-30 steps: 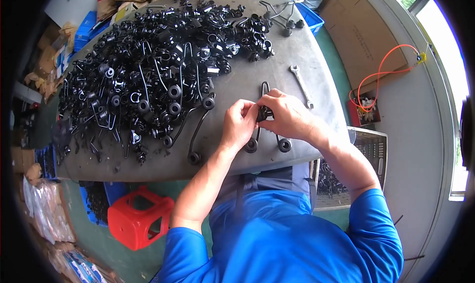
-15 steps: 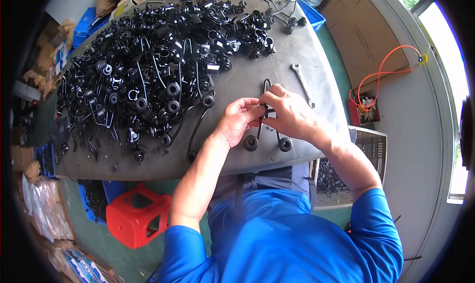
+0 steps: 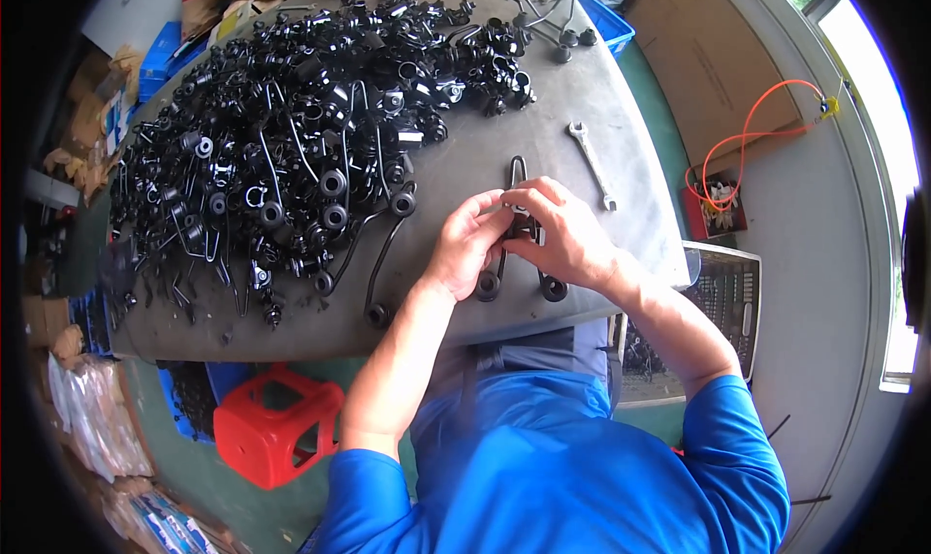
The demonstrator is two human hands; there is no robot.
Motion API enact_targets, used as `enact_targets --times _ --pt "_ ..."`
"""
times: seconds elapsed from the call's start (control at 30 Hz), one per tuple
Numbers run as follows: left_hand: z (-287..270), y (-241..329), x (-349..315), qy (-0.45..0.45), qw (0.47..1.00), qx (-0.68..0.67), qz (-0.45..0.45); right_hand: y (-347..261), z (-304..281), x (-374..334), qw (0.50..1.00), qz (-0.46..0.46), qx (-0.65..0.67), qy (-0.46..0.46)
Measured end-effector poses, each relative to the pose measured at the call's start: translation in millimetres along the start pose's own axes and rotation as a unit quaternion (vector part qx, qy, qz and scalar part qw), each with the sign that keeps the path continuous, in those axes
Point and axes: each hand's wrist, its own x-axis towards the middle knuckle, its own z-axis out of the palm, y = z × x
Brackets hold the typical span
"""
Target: Manual assembly of metal wire brackets with small secondary components on a workbench.
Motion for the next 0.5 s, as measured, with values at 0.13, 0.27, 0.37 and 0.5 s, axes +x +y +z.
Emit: enact_targets --times 0.13,0.27,0.37,0.5 --pt "8 -2 -7 0.053 0.995 0.080 0.041 16 -25 -9 0.986 0.087 0.141 0.019" --pt "8 -4 -9 0.070 0.991 0.097 0.057 47 -37 -23 0.961 0.212 0.100 0.144" --pt "7 -1 -9 0.073 0.991 0.096 0.056 39 -34 -32 0.969 0.246 -0.011 0.020" --pt "8 6 -4 0.051 0.988 0.135 0.062 35 -18 -35 0.975 0.199 -0.094 0.030"
